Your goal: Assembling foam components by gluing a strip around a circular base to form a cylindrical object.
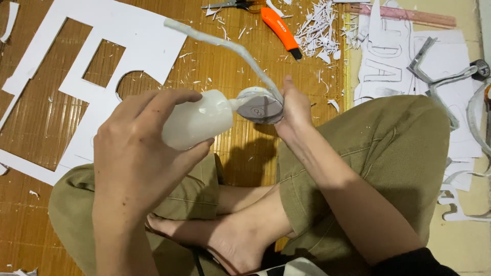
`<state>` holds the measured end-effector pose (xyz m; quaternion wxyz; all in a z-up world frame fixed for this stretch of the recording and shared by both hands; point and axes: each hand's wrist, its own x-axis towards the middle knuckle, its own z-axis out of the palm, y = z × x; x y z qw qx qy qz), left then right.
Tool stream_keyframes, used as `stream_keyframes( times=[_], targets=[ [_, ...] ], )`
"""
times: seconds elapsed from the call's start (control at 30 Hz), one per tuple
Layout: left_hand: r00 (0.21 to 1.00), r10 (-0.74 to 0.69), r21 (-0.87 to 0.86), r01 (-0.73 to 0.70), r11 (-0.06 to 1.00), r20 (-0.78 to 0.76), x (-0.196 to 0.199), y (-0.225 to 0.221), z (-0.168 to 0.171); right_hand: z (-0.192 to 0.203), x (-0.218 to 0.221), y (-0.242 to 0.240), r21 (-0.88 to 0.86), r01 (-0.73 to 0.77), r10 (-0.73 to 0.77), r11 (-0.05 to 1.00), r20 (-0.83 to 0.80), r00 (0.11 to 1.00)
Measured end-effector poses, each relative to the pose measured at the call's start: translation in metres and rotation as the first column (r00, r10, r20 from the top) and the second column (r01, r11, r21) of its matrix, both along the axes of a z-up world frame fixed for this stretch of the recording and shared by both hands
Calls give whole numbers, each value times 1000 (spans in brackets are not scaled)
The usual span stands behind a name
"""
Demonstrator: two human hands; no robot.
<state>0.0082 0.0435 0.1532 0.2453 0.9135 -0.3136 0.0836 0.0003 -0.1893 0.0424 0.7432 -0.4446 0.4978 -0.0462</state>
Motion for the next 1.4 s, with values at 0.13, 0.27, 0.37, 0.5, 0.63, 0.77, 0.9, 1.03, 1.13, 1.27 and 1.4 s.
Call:
stream_keyframes(
  times=[0.13,0.27,0.37,0.5,0.63,0.77,0.9,1.03,1.13,1.27,1.4],
  targets=[
    [999,18,7,-19,1000,39,0,-1,-7,-12,0,-2,-17,-4,5,1000,45,999],
    [999,6,34,-7,999,34,1,-7,-9,-25,-1,-5,-44,2,0,999,38,999],
    [997,-10,49,6,999,77,-2,-9,-5,-28,-2,-6,-72,-9,14,997,58,998],
    [994,-35,88,26,996,107,0,-6,0,-30,-2,-5,-64,-30,34,998,64,997],
    [992,-29,86,18,996,126,1,-3,2,-25,-2,-5,-72,-75,79,995,47,996],
    [993,-49,69,41,997,112,3,0,2,-28,-2,-5,-53,-69,73,996,66,995],
    [995,-50,102,41,994,89,3,3,6,-21,-4,-3,-33,-137,138,990,49,989],
    [996,-73,78,69,995,51,10,7,-3,-16,-3,1,4,-126,125,992,20,992],
    [997,-71,59,70,996,21,11,8,-8,-16,-3,0,20,-114,113,993,23,993],
    [999,-31,65,34,997,-44,11,9,-7,-24,-3,-3,6,-133,132,991,40,990],
    [995,-34,55,40,998,-97,16,11,-13,-12,-2,1,-16,-147,147,989,-20,989]
  ],
)
